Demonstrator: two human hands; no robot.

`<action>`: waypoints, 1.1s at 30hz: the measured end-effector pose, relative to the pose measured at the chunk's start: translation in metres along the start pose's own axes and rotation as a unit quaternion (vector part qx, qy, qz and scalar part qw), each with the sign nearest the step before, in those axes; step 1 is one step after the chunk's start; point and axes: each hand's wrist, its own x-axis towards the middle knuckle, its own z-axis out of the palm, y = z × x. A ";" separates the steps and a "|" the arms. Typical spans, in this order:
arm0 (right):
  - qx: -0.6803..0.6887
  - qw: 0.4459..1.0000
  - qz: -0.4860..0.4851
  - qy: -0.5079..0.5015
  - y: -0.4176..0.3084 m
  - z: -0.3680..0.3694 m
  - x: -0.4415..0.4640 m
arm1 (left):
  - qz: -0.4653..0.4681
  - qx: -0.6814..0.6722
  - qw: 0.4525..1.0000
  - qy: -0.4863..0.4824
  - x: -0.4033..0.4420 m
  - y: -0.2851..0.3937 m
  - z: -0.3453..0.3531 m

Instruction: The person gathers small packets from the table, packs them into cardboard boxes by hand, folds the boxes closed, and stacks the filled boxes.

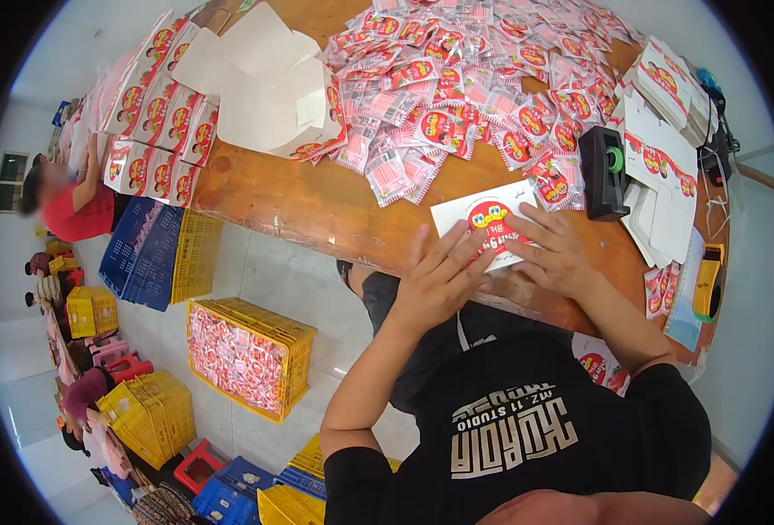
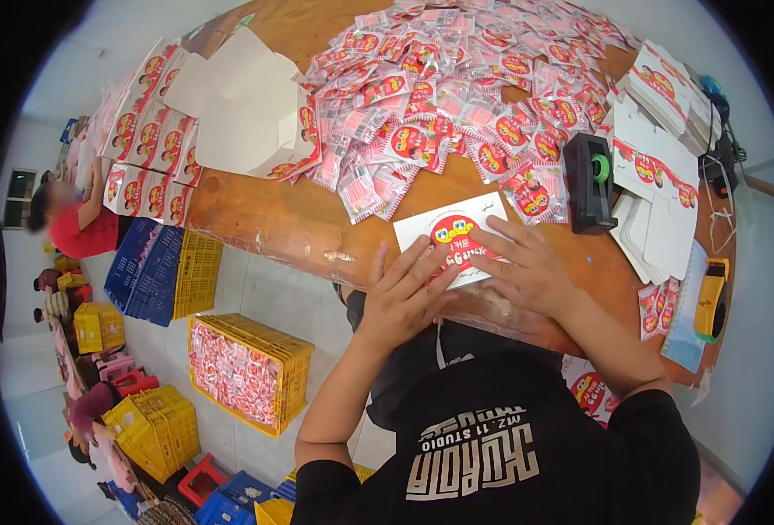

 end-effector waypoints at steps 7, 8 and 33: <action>-0.011 0.999 -0.024 0.024 0.007 -0.004 0.003 | 0.030 0.013 0.998 0.045 0.009 0.000 0.011; -0.055 0.998 -0.025 0.025 0.005 -0.013 0.005 | 0.031 0.009 0.999 0.042 0.013 0.001 0.011; -0.107 0.811 0.556 0.146 0.045 -0.081 -0.064 | 0.044 -0.064 0.989 0.130 0.030 0.012 0.046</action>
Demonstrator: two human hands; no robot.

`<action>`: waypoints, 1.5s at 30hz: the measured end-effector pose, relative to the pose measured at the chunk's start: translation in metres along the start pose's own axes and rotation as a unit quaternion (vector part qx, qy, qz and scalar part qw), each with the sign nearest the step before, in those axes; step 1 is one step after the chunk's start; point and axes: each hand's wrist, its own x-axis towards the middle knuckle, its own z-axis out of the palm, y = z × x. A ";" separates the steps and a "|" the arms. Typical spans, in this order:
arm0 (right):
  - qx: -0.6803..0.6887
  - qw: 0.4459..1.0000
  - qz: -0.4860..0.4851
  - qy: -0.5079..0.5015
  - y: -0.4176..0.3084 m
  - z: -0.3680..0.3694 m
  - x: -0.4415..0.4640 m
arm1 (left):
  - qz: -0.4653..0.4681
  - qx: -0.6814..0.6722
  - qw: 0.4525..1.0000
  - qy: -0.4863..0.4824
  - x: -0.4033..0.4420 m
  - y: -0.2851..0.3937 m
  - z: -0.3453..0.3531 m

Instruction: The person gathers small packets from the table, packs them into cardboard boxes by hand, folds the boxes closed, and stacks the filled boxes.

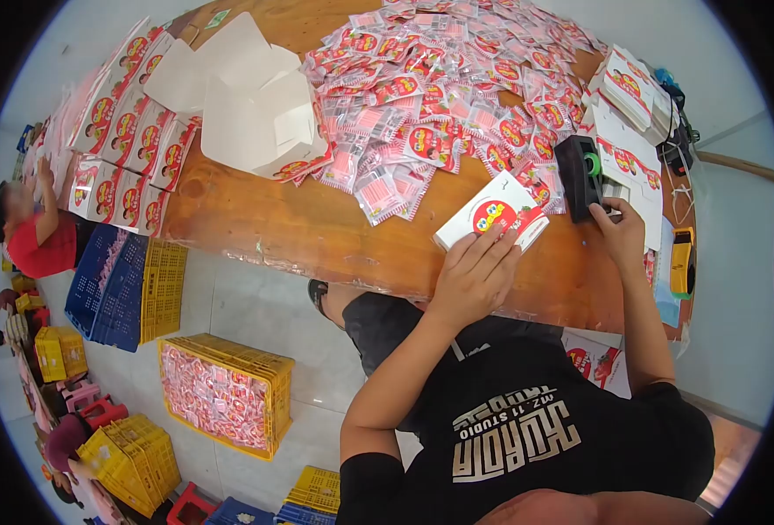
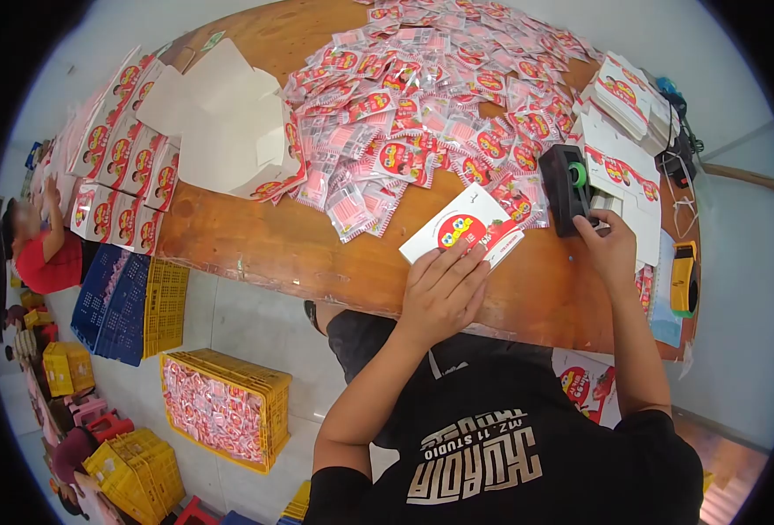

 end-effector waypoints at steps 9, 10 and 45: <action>0.254 0.949 0.159 -0.097 0.004 0.000 0.012 | 0.002 -0.004 1.000 0.005 -0.002 0.000 -0.001; 0.325 0.913 0.228 -0.095 -0.001 -0.003 0.008 | 0.001 -0.004 1.000 0.004 -0.002 -0.001 -0.001; 0.461 0.805 -0.164 -0.335 -0.049 0.052 -0.088 | -0.044 0.024 0.999 -0.018 -0.001 0.009 0.001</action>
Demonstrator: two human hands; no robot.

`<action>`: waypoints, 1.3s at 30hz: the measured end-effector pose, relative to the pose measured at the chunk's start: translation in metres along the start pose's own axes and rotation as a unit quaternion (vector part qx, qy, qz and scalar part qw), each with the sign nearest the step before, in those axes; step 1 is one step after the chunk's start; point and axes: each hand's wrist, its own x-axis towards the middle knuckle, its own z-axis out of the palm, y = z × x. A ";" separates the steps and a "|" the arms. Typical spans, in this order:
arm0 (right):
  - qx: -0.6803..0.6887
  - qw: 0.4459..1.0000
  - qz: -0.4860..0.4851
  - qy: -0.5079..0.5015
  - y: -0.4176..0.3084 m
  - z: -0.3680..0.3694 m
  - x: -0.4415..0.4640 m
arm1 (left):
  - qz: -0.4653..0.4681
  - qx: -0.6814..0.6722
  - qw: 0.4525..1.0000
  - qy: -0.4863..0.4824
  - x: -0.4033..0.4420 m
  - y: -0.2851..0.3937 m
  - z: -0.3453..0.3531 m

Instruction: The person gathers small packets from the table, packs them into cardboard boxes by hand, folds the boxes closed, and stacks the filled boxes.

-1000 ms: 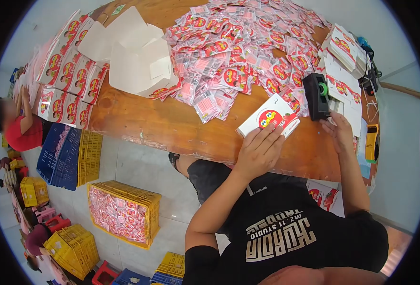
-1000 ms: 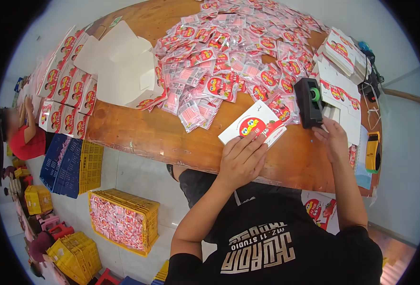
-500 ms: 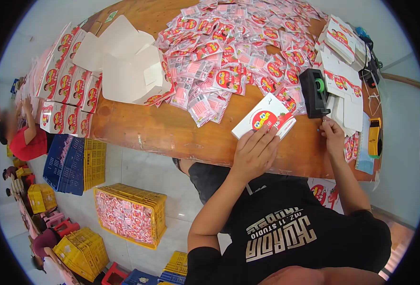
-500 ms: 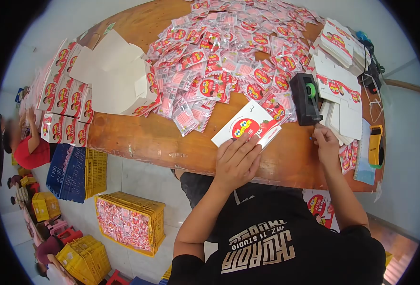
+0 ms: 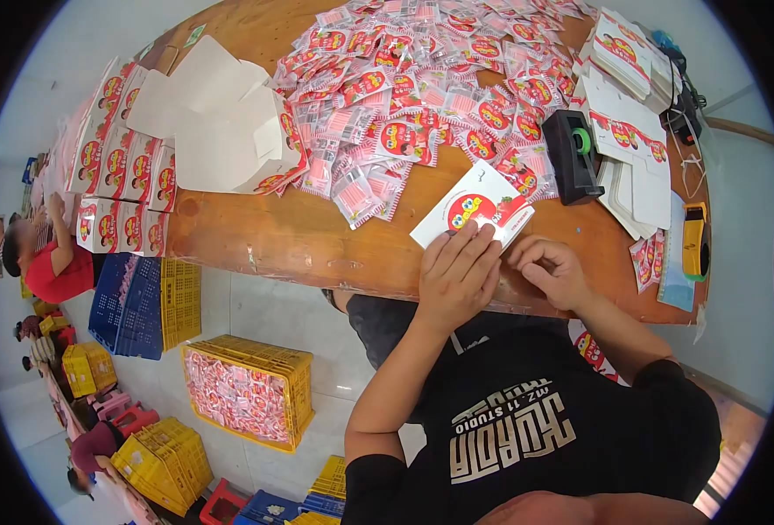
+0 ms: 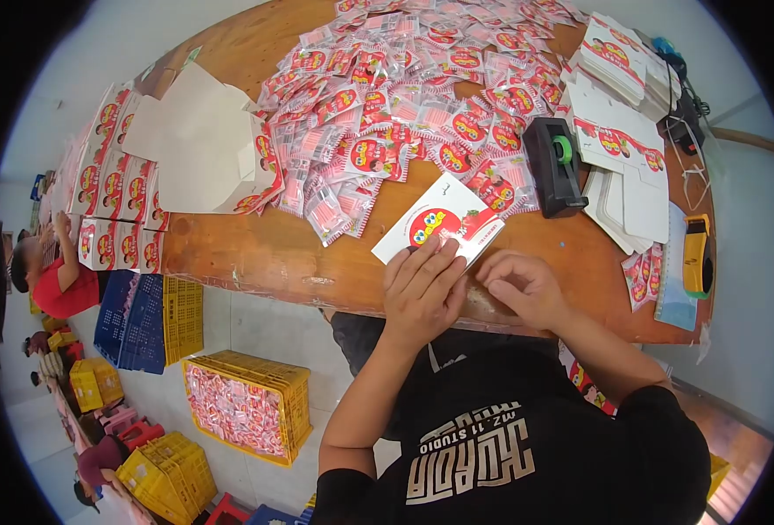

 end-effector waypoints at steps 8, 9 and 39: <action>0.046 0.992 0.107 0.051 0.021 0.012 0.013 | -0.001 0.000 1.000 0.011 -0.002 0.000 0.003; 0.056 0.989 0.126 0.058 0.022 0.014 0.014 | -0.001 0.002 1.000 0.014 -0.002 0.000 0.004; 0.103 0.985 0.096 0.098 0.028 0.022 0.015 | -0.019 -0.001 1.000 0.010 -0.001 0.002 0.004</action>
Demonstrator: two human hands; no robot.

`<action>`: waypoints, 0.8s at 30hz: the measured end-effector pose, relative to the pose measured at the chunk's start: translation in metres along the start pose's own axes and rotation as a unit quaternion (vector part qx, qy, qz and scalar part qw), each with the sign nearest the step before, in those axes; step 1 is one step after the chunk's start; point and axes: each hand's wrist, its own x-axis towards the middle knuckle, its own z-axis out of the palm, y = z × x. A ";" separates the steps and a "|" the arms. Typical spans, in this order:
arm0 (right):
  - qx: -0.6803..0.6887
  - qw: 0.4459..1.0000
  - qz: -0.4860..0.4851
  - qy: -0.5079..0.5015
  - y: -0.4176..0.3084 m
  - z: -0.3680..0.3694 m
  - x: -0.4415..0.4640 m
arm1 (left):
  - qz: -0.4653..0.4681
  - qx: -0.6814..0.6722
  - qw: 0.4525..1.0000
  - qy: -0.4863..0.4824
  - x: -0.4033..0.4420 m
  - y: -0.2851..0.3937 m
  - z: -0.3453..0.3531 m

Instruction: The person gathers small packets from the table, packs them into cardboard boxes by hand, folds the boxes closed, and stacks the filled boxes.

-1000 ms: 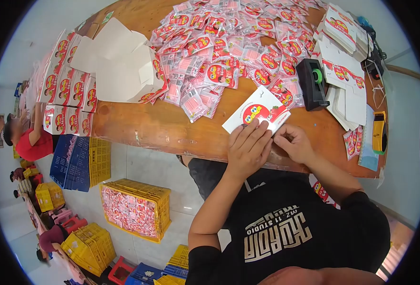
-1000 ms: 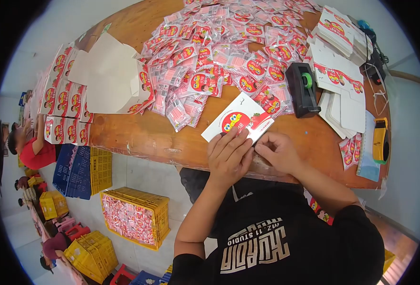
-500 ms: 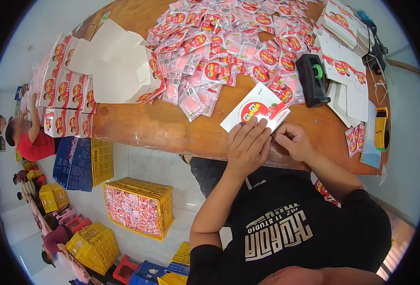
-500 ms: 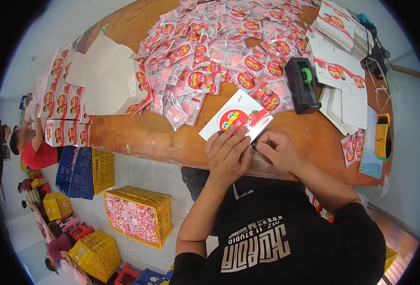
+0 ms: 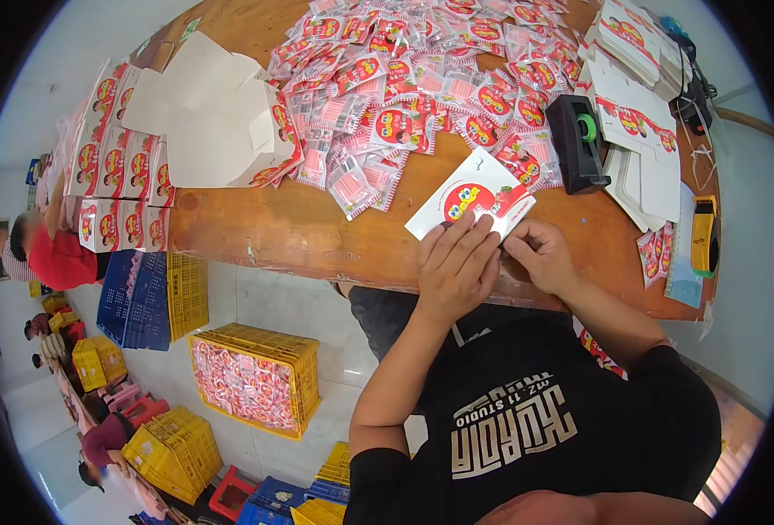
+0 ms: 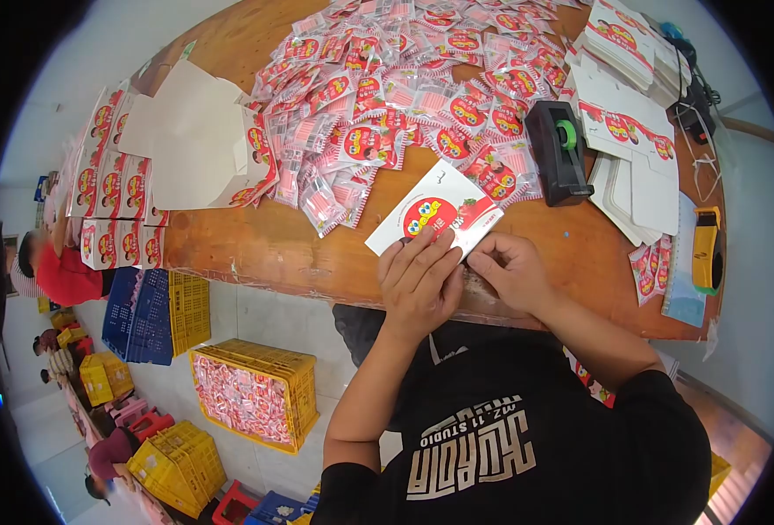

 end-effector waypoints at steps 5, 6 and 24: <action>-0.030 0.998 0.041 0.025 -0.007 0.005 0.004 | -0.002 0.003 1.000 0.001 0.000 0.000 0.001; -0.033 0.998 0.050 0.032 -0.008 0.006 0.007 | 0.000 0.005 1.000 0.004 0.000 0.000 0.001; -0.031 0.995 0.080 0.040 -0.001 0.011 0.026 | -0.002 0.044 0.999 0.010 -0.001 0.002 0.000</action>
